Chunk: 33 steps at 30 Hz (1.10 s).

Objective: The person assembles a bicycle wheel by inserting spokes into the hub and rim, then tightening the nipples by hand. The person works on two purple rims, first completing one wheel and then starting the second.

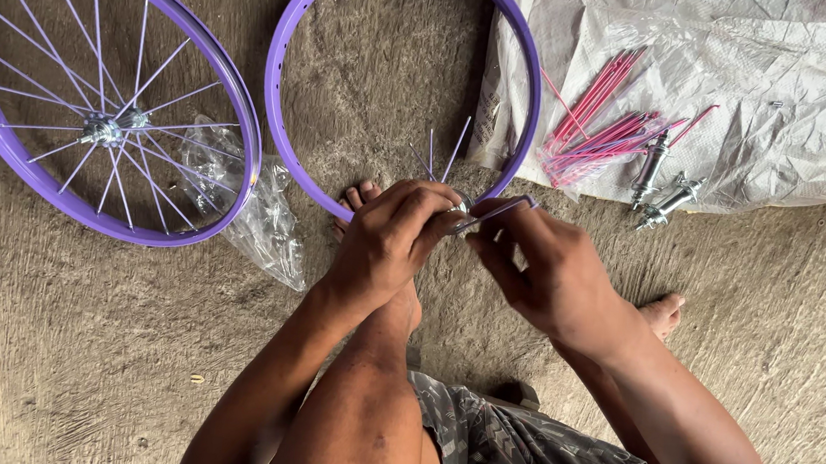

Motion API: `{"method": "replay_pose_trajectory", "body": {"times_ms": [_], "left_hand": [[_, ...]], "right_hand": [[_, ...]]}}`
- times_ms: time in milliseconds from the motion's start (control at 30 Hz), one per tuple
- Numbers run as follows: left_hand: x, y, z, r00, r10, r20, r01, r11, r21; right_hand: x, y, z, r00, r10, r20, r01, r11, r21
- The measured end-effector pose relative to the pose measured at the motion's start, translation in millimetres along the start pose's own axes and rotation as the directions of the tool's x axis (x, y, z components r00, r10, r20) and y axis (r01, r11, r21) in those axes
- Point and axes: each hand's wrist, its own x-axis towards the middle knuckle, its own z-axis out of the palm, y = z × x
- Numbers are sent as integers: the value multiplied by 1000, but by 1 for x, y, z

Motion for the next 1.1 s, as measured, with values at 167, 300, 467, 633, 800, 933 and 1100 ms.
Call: {"method": "replay_pose_trajectory", "body": {"times_ms": [167, 300, 467, 633, 800, 933, 1100], "left_hand": [[-1, 1, 3, 1000, 3, 24, -3, 1000, 21], [-1, 0, 4, 1000, 12, 14, -12, 1000, -19], [-1, -1, 2, 1000, 13, 11, -13, 1000, -8], [3, 0, 1, 995, 82, 52, -85, 994, 62], [4, 2, 4, 991, 84, 107, -97, 988, 122], [3, 3, 9, 982, 116, 146, -136, 982, 129], [5, 6, 15, 982, 115, 149, -134, 983, 129]], "right_hand": [[3, 3, -4, 997, -82, -7, 82, 997, -7], [9, 3, -4, 993, -112, 28, 114, 990, -81], [0, 6, -9, 995, 75, -64, -75, 997, 2], [-11, 25, -1, 994, -41, -104, 49, 996, 80], [-19, 33, 15, 981, -143, -128, 156, 983, 94], [-20, 31, 19, 980, -110, -167, 130, 986, 109], [-28, 56, 21, 976, -36, -215, 60, 993, 104]]}}
